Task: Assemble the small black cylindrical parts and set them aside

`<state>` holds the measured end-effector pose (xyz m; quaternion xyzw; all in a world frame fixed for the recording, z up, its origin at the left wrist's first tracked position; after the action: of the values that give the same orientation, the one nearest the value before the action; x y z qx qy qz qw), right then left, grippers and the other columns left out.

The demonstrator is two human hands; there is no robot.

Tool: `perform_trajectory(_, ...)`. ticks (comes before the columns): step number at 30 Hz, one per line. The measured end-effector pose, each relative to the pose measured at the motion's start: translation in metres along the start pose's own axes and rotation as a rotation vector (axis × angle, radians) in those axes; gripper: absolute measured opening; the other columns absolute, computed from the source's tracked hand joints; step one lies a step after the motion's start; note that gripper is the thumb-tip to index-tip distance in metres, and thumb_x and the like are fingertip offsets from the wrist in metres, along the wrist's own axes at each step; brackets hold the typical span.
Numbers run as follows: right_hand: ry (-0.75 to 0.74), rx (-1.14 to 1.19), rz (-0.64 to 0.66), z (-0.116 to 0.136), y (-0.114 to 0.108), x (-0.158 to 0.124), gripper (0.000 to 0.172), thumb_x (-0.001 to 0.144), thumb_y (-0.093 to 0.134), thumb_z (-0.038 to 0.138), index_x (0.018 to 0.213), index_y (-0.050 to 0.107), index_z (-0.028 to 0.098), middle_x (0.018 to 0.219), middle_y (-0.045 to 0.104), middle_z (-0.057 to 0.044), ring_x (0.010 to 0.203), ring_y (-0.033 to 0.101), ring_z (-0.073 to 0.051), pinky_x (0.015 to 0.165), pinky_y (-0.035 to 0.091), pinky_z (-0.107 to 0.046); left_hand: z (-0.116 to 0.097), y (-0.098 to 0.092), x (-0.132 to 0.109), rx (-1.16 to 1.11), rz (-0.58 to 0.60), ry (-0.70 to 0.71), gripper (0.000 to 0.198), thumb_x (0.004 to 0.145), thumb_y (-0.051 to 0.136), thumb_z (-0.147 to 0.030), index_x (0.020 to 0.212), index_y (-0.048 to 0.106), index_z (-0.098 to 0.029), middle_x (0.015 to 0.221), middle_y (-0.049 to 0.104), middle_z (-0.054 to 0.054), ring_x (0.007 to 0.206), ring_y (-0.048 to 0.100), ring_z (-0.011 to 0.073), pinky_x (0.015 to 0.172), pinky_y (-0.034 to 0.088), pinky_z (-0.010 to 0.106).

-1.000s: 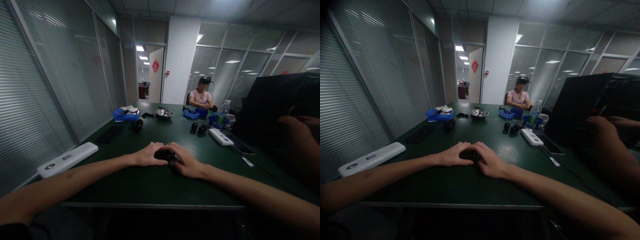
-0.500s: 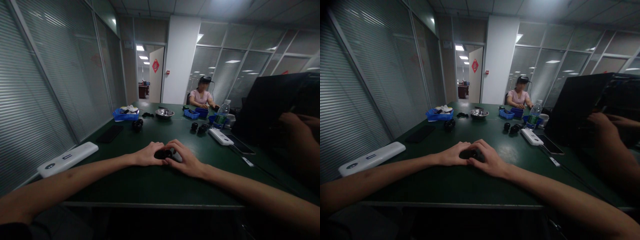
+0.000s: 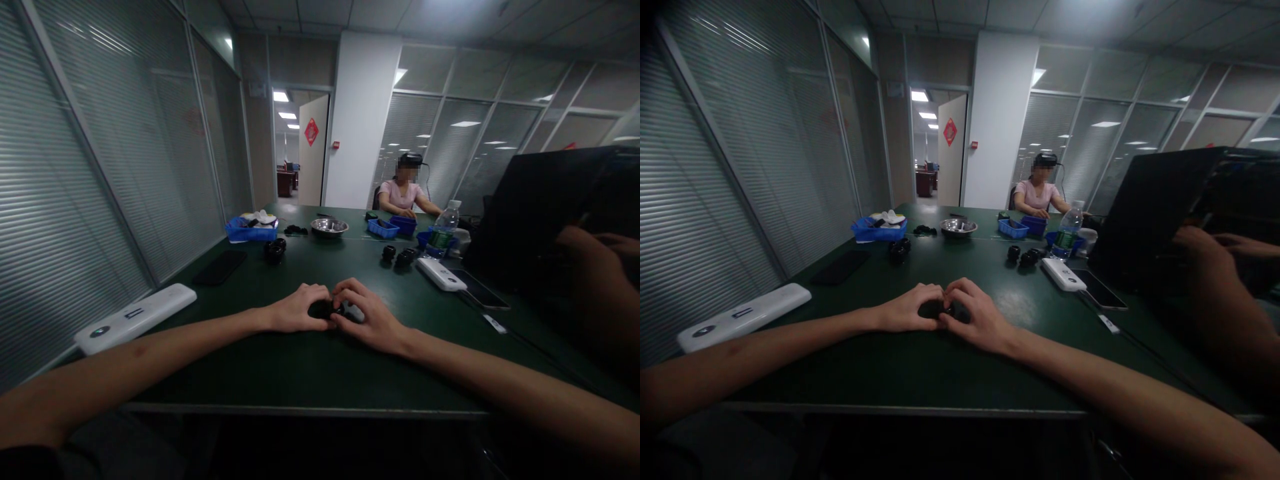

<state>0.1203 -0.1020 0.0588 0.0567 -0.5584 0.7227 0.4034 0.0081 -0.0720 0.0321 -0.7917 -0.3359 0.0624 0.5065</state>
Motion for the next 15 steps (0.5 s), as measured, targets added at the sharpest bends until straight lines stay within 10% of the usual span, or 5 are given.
perform_trajectory(15, -0.034, 0.0, 0.033, 0.0056, 0.0013, -0.0009, 0.012, 0.096, 0.062, 0.019, 0.106, 0.059, 0.023, 0.119, 0.06, -0.009, 0.11, 0.059, -0.025, 0.095, 0.053, -0.043, 0.0022, 0.0002, -0.0001, -0.013, 0.0, 0.004, 0.038, 0.093, 0.071, -0.049, 0.116, 0.064, -0.02, 0.113, 0.064, 0.006, 0.107, 0.058, 0.0262, 0.097, 0.04, 0.039)
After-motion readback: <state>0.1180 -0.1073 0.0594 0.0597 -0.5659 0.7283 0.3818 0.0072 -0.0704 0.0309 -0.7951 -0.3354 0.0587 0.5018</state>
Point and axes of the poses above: each hand's wrist, its own x-axis towards the middle knuckle, its own y-axis out of the palm, z = x × y, the point moved 9 cm from there along x, towards the middle knuckle
